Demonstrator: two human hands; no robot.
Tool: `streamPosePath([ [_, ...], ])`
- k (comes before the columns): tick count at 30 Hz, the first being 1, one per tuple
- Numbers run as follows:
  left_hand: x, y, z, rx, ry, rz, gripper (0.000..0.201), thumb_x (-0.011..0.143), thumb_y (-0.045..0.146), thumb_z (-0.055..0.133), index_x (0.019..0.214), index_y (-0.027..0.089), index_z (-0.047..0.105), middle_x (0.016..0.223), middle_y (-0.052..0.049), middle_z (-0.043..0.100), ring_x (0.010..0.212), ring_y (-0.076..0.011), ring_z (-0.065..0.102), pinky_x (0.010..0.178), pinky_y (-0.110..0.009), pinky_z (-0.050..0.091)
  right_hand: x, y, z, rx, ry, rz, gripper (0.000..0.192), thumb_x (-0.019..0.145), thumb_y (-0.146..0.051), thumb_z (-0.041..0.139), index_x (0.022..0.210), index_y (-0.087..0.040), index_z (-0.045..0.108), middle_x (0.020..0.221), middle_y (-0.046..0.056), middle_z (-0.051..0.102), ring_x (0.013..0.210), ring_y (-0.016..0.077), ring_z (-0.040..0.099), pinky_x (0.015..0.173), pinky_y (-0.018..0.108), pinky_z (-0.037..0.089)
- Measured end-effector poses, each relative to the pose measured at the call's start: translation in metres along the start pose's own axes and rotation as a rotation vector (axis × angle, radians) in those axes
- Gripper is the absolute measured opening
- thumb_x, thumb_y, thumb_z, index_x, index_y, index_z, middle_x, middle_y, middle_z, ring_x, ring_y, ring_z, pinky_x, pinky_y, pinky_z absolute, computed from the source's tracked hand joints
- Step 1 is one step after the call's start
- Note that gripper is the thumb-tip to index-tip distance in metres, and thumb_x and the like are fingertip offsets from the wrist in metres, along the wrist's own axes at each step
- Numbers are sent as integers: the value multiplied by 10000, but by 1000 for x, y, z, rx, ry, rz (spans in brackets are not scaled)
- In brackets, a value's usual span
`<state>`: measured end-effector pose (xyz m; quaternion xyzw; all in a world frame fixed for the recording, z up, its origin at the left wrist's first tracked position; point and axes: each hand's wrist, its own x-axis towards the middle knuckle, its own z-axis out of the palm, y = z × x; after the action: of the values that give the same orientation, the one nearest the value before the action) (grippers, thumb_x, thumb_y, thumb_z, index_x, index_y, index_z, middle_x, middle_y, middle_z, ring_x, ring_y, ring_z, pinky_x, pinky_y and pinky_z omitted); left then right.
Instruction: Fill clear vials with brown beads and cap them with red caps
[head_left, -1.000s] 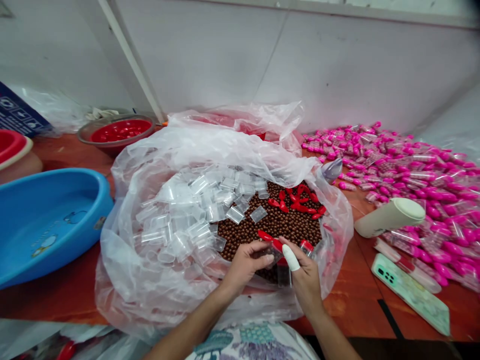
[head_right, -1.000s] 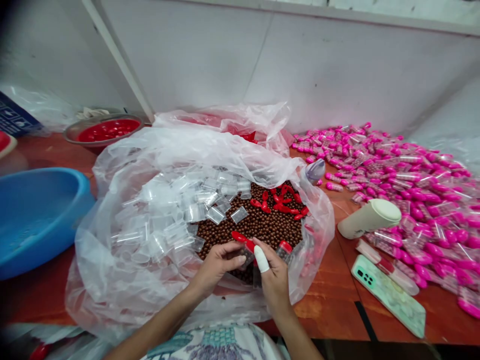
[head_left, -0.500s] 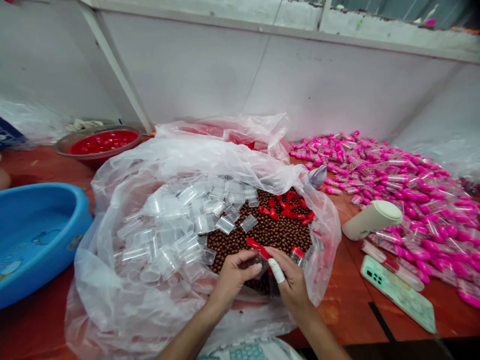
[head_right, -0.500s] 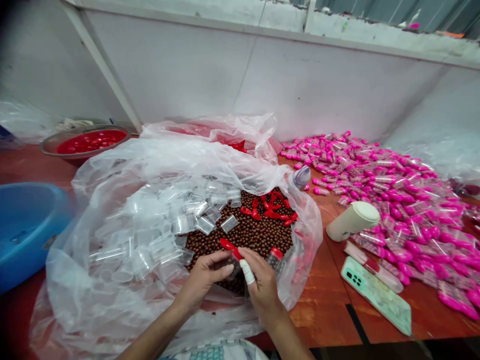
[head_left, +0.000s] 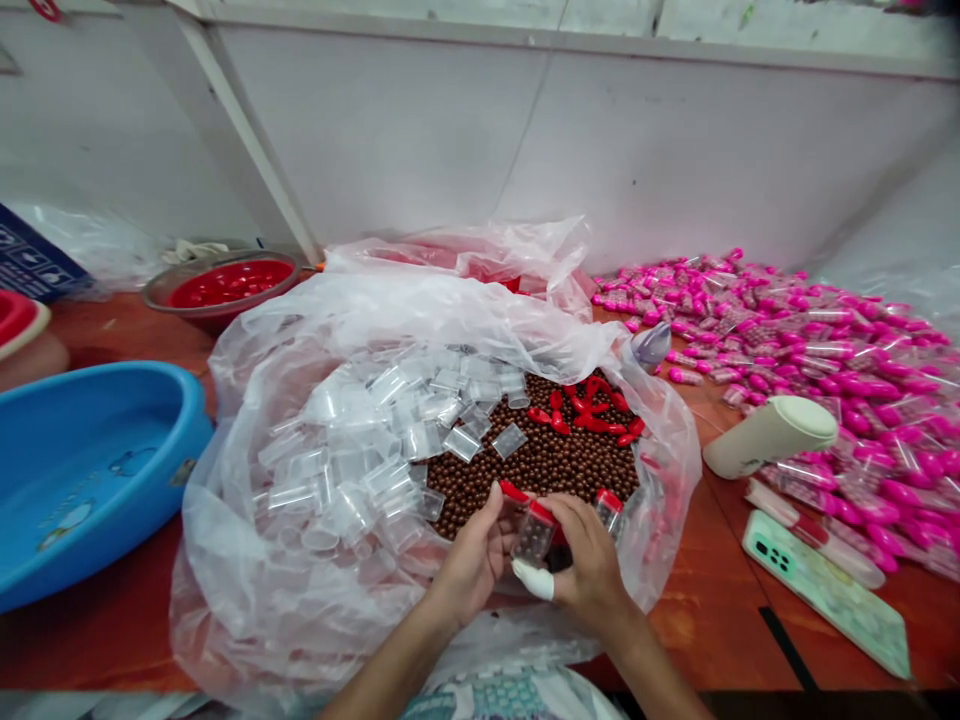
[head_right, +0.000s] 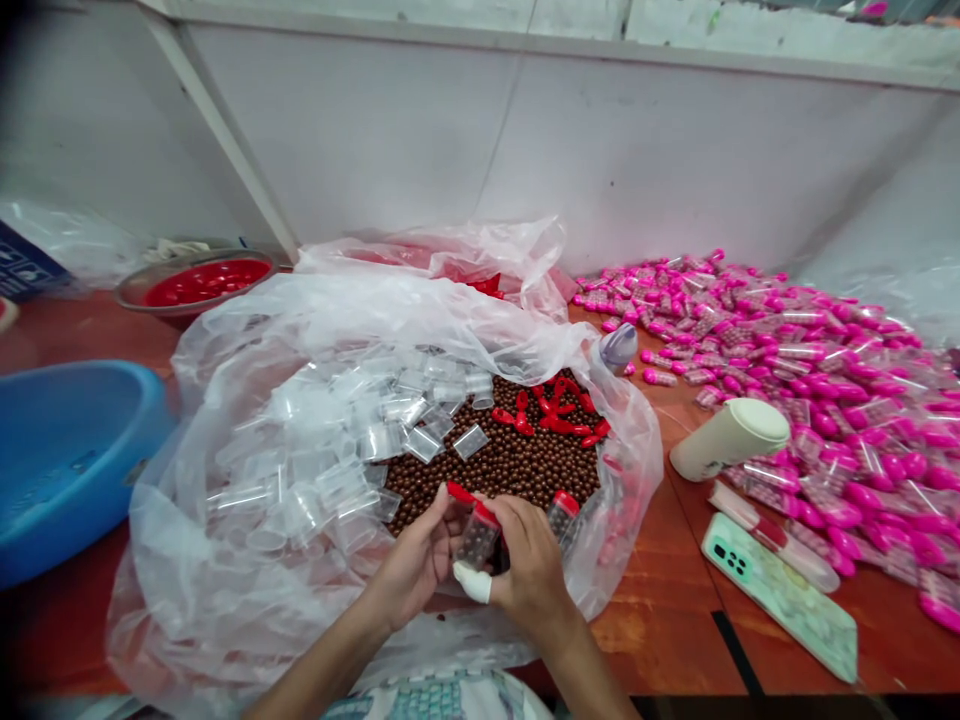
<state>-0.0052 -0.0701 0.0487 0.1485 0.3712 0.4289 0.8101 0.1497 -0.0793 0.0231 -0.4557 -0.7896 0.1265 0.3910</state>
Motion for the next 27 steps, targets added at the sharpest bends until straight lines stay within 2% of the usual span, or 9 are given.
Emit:
streamPosePath([
  [4,0,5,0,-55,-76,-142,543,791,607,430,1052,166,611,830,-98,678,644,-186,642,573,-298,504,-1,-5,-3,7,-97,-38,622,663,-282,682,1221,-236,411,1150,107,484,1067,266,476,882,424,420],
  [8,2,5,-2,-55,-57,-216,495,799,558,456,1037,153,611,746,-78,674,607,-183,637,559,-296,505,-1,-5,-4,37,-160,-90,665,653,-261,682,1247,-230,384,1181,106,471,1091,272,452,902,445,397],
  [14,1,3,2,-65,73,-197,352,797,382,519,1021,125,605,674,-50,658,542,-156,609,550,-280,496,-1,-3,2,107,-104,-5,658,644,-252,691,1210,-216,357,1134,95,512,1012,246,487,870,422,415],
  [19,0,-1,0,-35,91,-198,373,804,437,491,952,118,616,647,-46,648,487,-145,584,484,-250,454,3,-7,0,12,-191,13,791,640,-284,693,1320,-186,300,1234,123,439,1135,277,408,963,448,344],
  [23,0,-6,0,-15,135,-195,438,793,505,480,891,101,618,590,-41,622,459,-132,558,450,-230,420,7,-11,-2,-37,-255,-17,745,661,-311,662,1320,-192,334,1263,114,434,1152,279,397,976,452,323],
  [27,0,-10,4,-19,174,-149,391,780,468,500,960,133,595,532,4,573,413,-114,508,436,-226,403,7,-11,1,-57,-229,-76,669,665,-340,633,1268,-180,390,1239,111,486,1135,277,423,980,457,308],
])
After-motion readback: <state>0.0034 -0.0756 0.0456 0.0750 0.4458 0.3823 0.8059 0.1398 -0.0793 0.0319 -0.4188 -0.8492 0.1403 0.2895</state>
